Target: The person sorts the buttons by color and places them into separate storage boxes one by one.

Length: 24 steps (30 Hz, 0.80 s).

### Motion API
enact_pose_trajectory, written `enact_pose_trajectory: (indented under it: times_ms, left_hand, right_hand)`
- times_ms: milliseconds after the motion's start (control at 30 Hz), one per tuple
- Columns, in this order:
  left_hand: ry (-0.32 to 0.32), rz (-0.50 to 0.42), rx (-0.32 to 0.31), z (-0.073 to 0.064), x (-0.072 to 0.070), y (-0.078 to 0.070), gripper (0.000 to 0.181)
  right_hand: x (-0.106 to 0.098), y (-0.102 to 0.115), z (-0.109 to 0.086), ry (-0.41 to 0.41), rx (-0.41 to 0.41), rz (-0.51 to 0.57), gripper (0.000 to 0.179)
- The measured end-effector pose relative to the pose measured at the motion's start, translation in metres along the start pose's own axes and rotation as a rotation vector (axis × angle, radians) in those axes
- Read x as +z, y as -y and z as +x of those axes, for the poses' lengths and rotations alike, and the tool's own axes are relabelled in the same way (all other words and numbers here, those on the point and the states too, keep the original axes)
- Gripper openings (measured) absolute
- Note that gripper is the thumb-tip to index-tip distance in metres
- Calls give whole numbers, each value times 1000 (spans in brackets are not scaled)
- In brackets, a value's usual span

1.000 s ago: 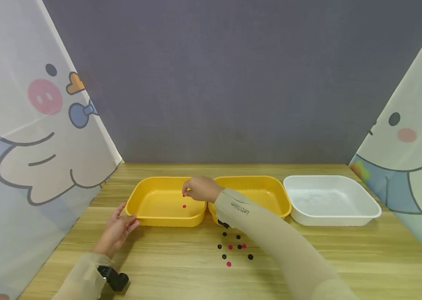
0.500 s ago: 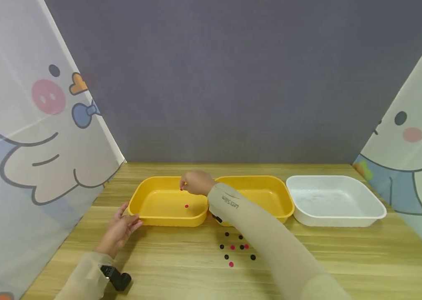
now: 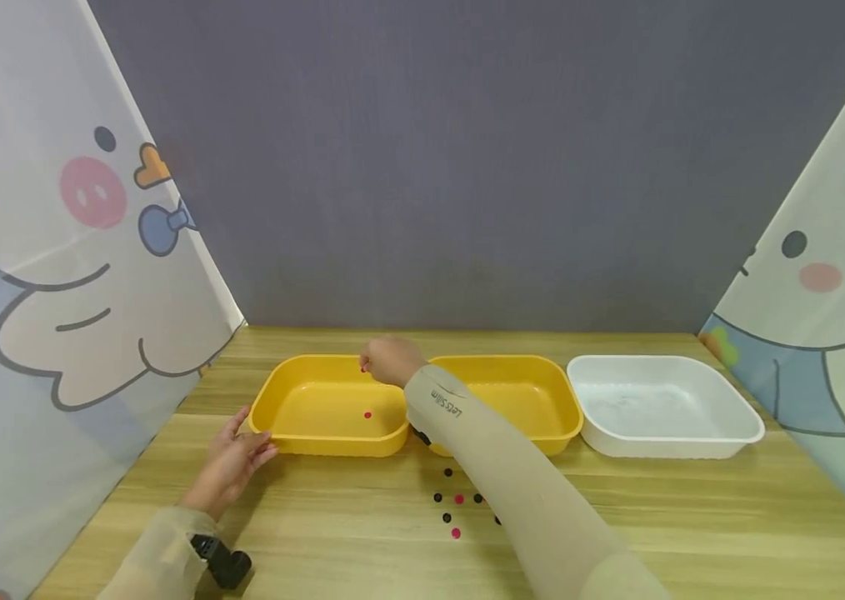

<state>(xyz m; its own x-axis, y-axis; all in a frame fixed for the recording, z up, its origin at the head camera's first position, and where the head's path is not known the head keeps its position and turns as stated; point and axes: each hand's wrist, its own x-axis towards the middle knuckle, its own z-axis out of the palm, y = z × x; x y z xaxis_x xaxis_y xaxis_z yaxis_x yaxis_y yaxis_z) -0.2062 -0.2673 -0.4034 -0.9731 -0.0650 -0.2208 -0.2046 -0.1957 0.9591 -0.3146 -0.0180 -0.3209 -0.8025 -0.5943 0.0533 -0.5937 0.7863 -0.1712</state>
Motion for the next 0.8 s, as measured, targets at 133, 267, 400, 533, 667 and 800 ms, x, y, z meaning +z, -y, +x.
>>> enact_pose_trajectory:
  times_ms: [133, 267, 400, 533, 667, 800]
  left_hand:
    - [-14, 12, 2, -1, 1, 0, 78]
    - [-21, 11, -1, -1, 2, 0, 78]
    - [-23, 6, -3, -1, 3, -1, 78]
    - [-24, 1, -4, -1, 3, -1, 78]
    - [-29, -2, -6, -1, 4, -1, 78]
    - [-34, -3, -7, 0, 4, 0, 78]
  right_hand:
    - [3, -2, 3, -7, 15, 13, 16]
    - [6, -3, 5, -4, 11, 21, 16]
    - [8, -4, 7, -4, 6, 17, 17]
    - [5, -4, 9, -3, 18, 9, 19]
    - [0, -3, 14, 10, 31, 17, 21]
    - [-3, -3, 17, 19, 31, 5, 21]
